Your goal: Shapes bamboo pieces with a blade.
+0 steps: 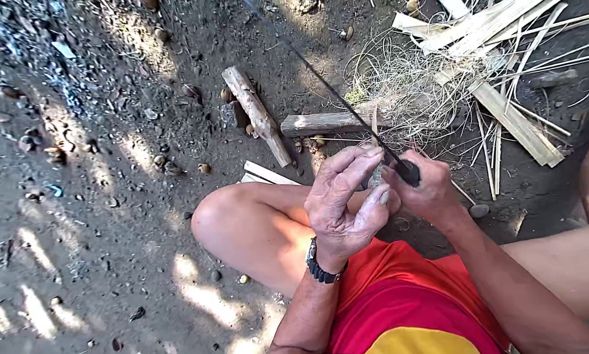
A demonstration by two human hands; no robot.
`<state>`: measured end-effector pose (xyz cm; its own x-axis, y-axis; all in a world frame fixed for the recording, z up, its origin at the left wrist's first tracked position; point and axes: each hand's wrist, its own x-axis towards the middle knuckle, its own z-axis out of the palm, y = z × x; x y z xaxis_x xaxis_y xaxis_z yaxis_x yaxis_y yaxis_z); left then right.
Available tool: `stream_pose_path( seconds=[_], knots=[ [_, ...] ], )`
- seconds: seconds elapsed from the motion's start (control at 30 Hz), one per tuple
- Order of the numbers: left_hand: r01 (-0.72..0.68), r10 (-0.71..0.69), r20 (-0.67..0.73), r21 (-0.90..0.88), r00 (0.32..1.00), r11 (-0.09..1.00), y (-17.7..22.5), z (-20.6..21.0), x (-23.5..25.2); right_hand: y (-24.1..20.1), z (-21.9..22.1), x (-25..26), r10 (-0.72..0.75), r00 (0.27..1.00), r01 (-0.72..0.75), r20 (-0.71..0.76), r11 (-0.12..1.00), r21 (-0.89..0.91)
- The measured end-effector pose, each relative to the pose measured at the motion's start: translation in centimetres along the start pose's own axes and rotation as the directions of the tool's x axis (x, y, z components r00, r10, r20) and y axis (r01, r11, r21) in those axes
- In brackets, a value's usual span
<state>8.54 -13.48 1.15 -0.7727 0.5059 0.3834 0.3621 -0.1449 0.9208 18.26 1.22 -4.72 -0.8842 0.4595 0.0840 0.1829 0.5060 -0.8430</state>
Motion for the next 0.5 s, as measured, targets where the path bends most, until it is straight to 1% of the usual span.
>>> stream_pose_path(
  seconds=[0.03, 0.07, 0.13, 0.17, 0.2, 0.23, 0.27, 0.3, 0.37, 0.4, 0.47, 0.5],
  knots=[
    [0.0, 0.0, 0.0, -0.008, 1.0, 1.0, 0.0, -0.1, 0.0, 1.7, 0.5, 0.3, 0.092, 0.995, -0.09, 0.04, 0.994, -0.058],
    [-0.001, 0.001, -0.003, -0.011, 1.0, 1.0, 0.0, -0.2, 0.0, 3.9, 1.2, 0.7, 0.212, 0.973, -0.2, 0.089, 0.972, -0.124],
    [-0.006, 0.006, -0.006, 0.001, 1.0, 1.0, 0.0, -0.4, 0.1, 9.2, 2.8, 2.1, 0.467, 0.87, -0.425, 0.156, 0.873, -0.242],
    [-0.009, 0.009, -0.009, 0.008, 1.0, 1.0, 0.0, -0.4, 0.0, 11.6, 3.2, 2.5, 0.542, 0.824, -0.48, 0.167, 0.823, -0.303],
    [-0.01, 0.01, -0.008, 0.015, 1.0, 1.0, 0.0, -0.4, 0.0, 13.0, 3.3, 2.7, 0.583, 0.794, -0.503, 0.172, 0.789, -0.352],
    [-0.015, 0.016, -0.003, 0.028, 1.0, 0.999, 0.1, -0.4, 0.0, 13.1, 3.1, 2.6, 0.585, 0.793, -0.496, 0.172, 0.783, -0.375],
    [-0.023, 0.023, 0.001, 0.051, 1.0, 0.998, 0.1, -0.6, -0.1, 12.1, 2.7, 2.2, 0.544, 0.823, -0.463, 0.164, 0.809, -0.362],
    [-0.027, 0.027, 0.002, 0.078, 1.0, 0.997, 0.2, -0.6, -0.2, 10.2, 2.1, 1.2, 0.463, 0.873, -0.401, 0.153, 0.861, -0.314],
    [-0.047, 0.048, -0.003, 0.145, 0.999, 0.988, 0.3, -0.5, -0.1, 4.9, 0.4, 0.2, 0.286, 0.952, -0.26, 0.106, 0.943, -0.209],
    [-0.055, 0.057, -0.007, 0.18, 0.998, 0.982, 0.4, -0.5, -0.2, 2.4, -0.2, -0.2, 0.18, 0.981, -0.169, 0.078, 0.977, -0.132],
    [-0.068, 0.073, -0.011, 0.224, 0.997, 0.972, 0.5, -0.4, -0.2, -0.9, -1.0, -0.9, 0.03, 0.998, -0.032, 0.054, 0.999, 0.034],
    [-0.074, 0.079, -0.013, 0.228, 0.997, 0.971, 0.5, -0.3, -0.1, -1.2, -1.1, -0.9, -0.003, 0.999, 0.0, 0.04, 0.997, 0.071]
  ],
)
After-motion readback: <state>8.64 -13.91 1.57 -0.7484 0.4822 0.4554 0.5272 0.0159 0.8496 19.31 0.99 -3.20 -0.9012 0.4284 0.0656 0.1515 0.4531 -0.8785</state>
